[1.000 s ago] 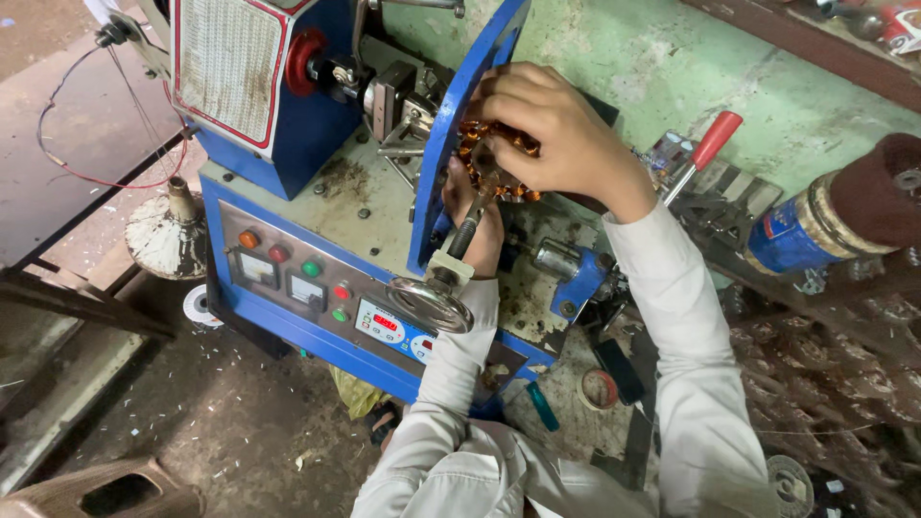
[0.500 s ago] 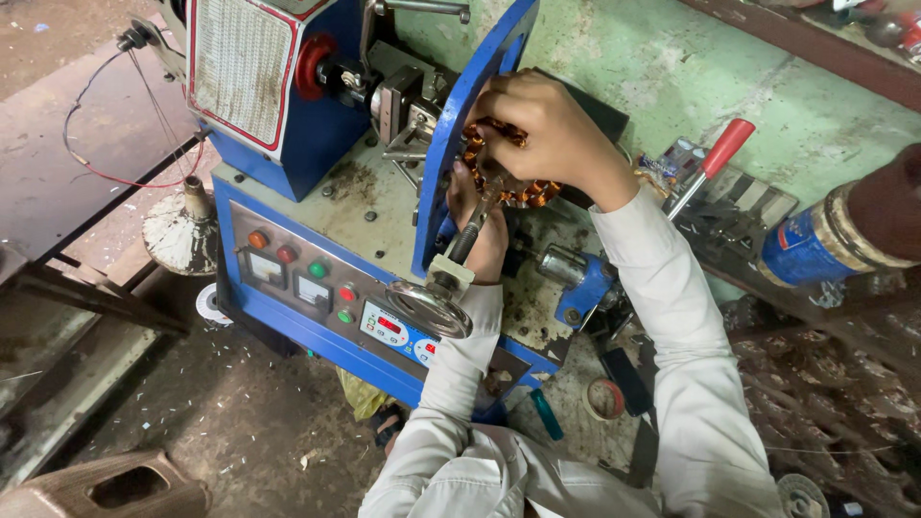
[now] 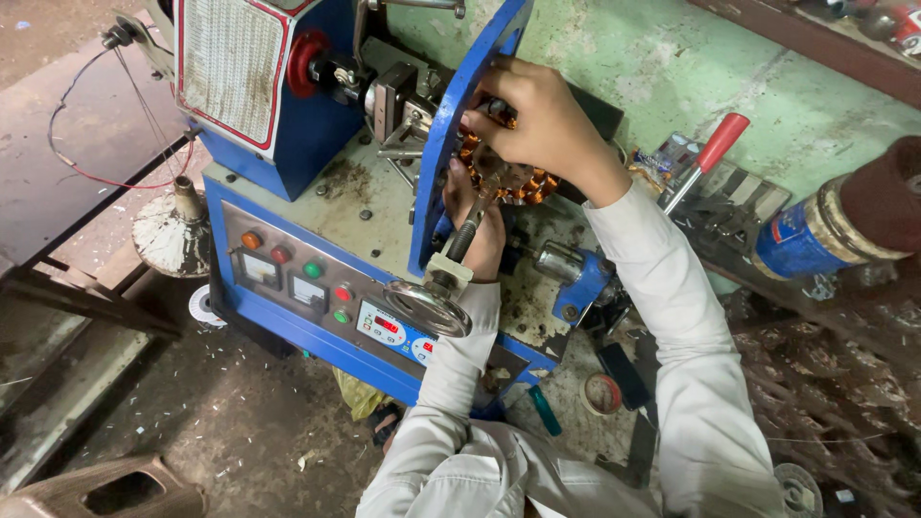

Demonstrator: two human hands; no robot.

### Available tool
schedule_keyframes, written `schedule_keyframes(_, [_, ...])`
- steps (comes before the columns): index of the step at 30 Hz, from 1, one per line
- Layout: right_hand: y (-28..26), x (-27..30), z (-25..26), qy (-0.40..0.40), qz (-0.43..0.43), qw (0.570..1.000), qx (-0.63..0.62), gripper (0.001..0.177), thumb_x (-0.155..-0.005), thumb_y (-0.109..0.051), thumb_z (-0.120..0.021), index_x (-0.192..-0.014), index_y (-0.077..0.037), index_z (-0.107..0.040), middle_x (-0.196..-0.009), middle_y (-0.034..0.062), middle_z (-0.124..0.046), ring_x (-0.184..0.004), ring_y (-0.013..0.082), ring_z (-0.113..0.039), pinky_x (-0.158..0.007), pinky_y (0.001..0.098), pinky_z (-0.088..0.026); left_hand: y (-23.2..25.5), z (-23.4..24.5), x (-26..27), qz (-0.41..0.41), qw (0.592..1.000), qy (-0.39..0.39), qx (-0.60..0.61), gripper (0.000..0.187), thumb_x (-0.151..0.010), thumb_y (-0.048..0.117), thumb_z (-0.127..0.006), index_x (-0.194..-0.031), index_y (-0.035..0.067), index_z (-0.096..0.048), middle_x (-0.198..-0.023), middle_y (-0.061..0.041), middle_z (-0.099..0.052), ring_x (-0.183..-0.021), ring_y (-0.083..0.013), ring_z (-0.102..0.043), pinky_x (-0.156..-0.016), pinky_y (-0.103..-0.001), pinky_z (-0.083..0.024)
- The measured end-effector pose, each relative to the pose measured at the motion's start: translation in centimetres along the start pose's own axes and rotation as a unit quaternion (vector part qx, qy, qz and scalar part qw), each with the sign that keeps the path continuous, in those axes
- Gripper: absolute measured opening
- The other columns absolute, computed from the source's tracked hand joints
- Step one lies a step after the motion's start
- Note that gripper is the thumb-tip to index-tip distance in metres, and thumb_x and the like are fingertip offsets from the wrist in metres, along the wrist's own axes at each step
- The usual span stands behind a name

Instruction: The person operates a blue motor stator winding machine, placing a stator core into the machine, winding copper wire around the slots, and adjusting the core with a screwdriver. The person repeatedly secures the stator, winds the wire, and removes the finished stator to place it on a nearby table.

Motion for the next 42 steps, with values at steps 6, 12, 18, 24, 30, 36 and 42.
schedule_keyframes(6, [0.6, 0.3, -0.1, 0.006, -0.026, 0.997, -0.065, 0.022, -0.093, -0.004, -0.079, -0.111, 0.001, -0.069, -0.106, 0.0135, -0.071, -0.098, 0.0277, -0.074, -0.088, 0.0376, -0.060, 1.3, -1.0, 1.0, -0.010, 0.999, -0.049, 0.002, 0.061, -0.109, 0.046, -0.058, -0.141, -0.006, -0.056, -0.123, -0.015, -0.056, -0.105, -0.0193, -0.050, -0.084, -0.032, -0.042])
schedule_keyframes(12, [-0.5, 0.5, 0.3, 0.014, 0.005, 0.999, -0.035, 0.017, -0.090, -0.001, -0.079, -0.105, 0.001, -0.071, -0.104, 0.0124, -0.070, -0.098, 0.0300, -0.071, -0.088, 0.0382, -0.058, 2.8, -2.4, 1.2, -0.034, 0.997, -0.058, 0.030, 0.056, -0.105, 0.044, -0.062, -0.134, -0.003, -0.057, -0.124, -0.012, -0.058, -0.111, -0.0170, -0.054, -0.091, -0.032, -0.046])
schedule_keyframes(18, [-0.7, 0.7, 0.1, -0.018, -0.023, 0.999, -0.031, 0.015, -0.090, 0.001, -0.075, -0.105, -0.001, -0.075, -0.106, 0.0127, -0.067, -0.097, 0.0276, -0.070, -0.088, 0.0378, -0.058, 2.2, -1.8, 1.4, -0.018, 0.999, -0.039, 0.015, 0.055, -0.105, 0.043, -0.061, -0.135, -0.002, -0.057, -0.122, -0.010, -0.056, -0.106, -0.0155, -0.051, -0.086, -0.032, -0.045])
schedule_keyframes(24, [-0.5, 0.3, -0.1, -0.052, 0.021, 0.998, -0.001, 0.014, -0.090, -0.002, -0.074, -0.103, -0.003, -0.077, -0.110, 0.0083, -0.070, -0.098, 0.0300, -0.068, -0.093, 0.0419, -0.055, 2.0, -1.6, 1.1, -0.028, 0.999, -0.040, -0.008, 0.054, -0.109, 0.041, -0.055, -0.137, -0.004, -0.056, -0.126, -0.012, -0.058, -0.107, -0.0163, -0.054, -0.089, -0.033, -0.046])
schedule_keyframes(30, [0.2, 0.3, -0.4, -0.062, 0.058, 0.996, 0.024, 0.015, -0.089, -0.005, -0.071, -0.104, -0.006, -0.075, -0.113, 0.0068, -0.070, -0.107, 0.0307, -0.066, -0.098, 0.0453, -0.053, 2.3, -2.7, 1.1, -0.041, 0.989, -0.120, 0.075, 0.053, -0.109, 0.037, -0.052, -0.144, -0.002, -0.048, -0.139, -0.014, -0.056, -0.126, -0.0210, -0.056, -0.105, -0.037, -0.048])
schedule_keyframes(36, [1.2, 0.4, -1.1, -0.073, 0.066, 0.995, -0.005, 0.020, -0.093, -0.003, -0.068, -0.112, -0.005, -0.074, -0.120, 0.0119, -0.067, -0.109, 0.0340, -0.065, -0.096, 0.0449, -0.053, 2.5, -2.1, 1.0, -0.068, 0.995, -0.075, 0.010, 0.058, -0.112, 0.037, -0.051, -0.154, -0.001, -0.039, -0.146, -0.013, -0.050, -0.131, -0.0186, -0.052, -0.109, -0.037, -0.046])
schedule_keyframes(42, [1.5, 0.7, -0.9, -0.079, 0.066, 0.994, -0.033, 0.028, -0.090, 0.000, -0.064, -0.116, -0.006, -0.073, -0.117, 0.0122, -0.070, -0.111, 0.0356, -0.067, -0.098, 0.0442, -0.053, 4.7, -0.9, 11.1, -0.072, 0.960, -0.120, -0.242, 0.067, -0.105, 0.018, -0.058, -0.161, 0.005, -0.025, -0.132, -0.013, -0.051, -0.116, -0.0182, -0.055, -0.098, -0.031, -0.049])
Point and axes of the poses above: each hand's wrist, its own x-axis away from the middle knuckle, its own z-axis out of the back of the hand, y = z × x, the point moved 5 cm from there along -x, towards the middle knuckle
